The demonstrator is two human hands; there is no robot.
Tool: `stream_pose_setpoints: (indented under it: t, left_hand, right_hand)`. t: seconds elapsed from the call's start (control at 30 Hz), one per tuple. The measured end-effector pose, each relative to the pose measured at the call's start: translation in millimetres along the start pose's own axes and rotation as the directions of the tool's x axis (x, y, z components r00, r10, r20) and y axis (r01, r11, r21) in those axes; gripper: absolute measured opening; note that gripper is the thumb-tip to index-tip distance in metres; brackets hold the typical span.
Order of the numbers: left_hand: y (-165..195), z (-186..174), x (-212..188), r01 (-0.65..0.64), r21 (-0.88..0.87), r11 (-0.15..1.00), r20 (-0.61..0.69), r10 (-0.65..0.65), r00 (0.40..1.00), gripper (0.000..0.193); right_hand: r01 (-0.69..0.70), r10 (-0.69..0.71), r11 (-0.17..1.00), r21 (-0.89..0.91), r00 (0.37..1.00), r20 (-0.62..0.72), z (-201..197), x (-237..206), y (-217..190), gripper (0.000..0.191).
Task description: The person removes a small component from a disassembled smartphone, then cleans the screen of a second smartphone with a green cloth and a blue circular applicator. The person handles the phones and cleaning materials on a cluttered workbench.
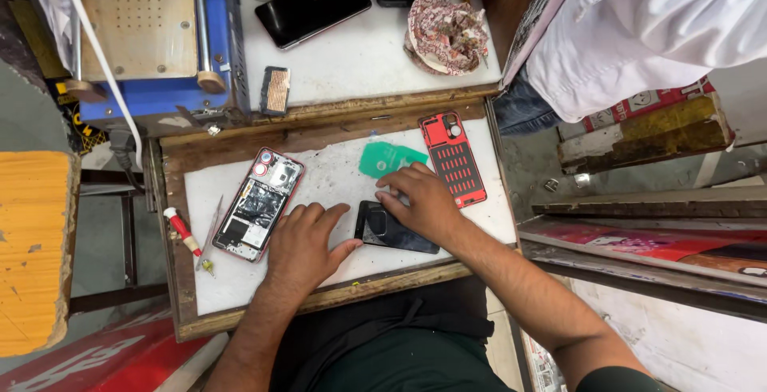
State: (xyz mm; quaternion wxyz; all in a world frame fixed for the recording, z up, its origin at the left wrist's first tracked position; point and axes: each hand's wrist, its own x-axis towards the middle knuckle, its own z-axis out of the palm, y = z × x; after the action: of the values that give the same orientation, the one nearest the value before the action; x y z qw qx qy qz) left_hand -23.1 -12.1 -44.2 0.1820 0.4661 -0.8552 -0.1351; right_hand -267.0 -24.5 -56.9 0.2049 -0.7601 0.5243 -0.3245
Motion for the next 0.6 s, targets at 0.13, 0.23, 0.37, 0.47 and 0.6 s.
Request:
stream_pose_setpoints:
  t: [0.13,0.23,0.37,0.47,0.6]
  left_hand:
    - [0.8,0.6,-1.1,-0.015,0.014,1.0,0.004,0.015,1.0,0.065]
    - [-0.7,3.0,-2.8,0.003,0.015,1.0,0.035,-0.004,0.999,0.064]
    - [-2.2,4.9,-5.5,-0.014,0.03,0.999,0.011,0.014,1.0,0.061]
    - [-2.6,5.6,-5.7,-0.02,0.018,1.0,-0.008,0.02,1.0,0.06]
    - [-1.7,5.6,-6.6,-0.015,0.013,1.0,-0.019,0.015,1.0,0.06]
  right_hand:
    - [-0.038,0.038,0.999,-0.018,0.999,0.003,3.2,1.9,2.2,0.013]
    - [-0.067,0.067,0.998,-0.014,0.998,0.008,4.9,0.2,3.8,0.011]
    - [-0.046,0.045,0.999,0.023,0.999,0.023,4.2,-1.9,5.4,0.011]
    - [-0.018,0.018,0.999,0.032,1.0,0.022,3.5,-1.9,6.7,0.012]
    - [-0.032,0.032,0.998,0.057,0.999,0.002,5.4,-1.3,7.7,0.012]
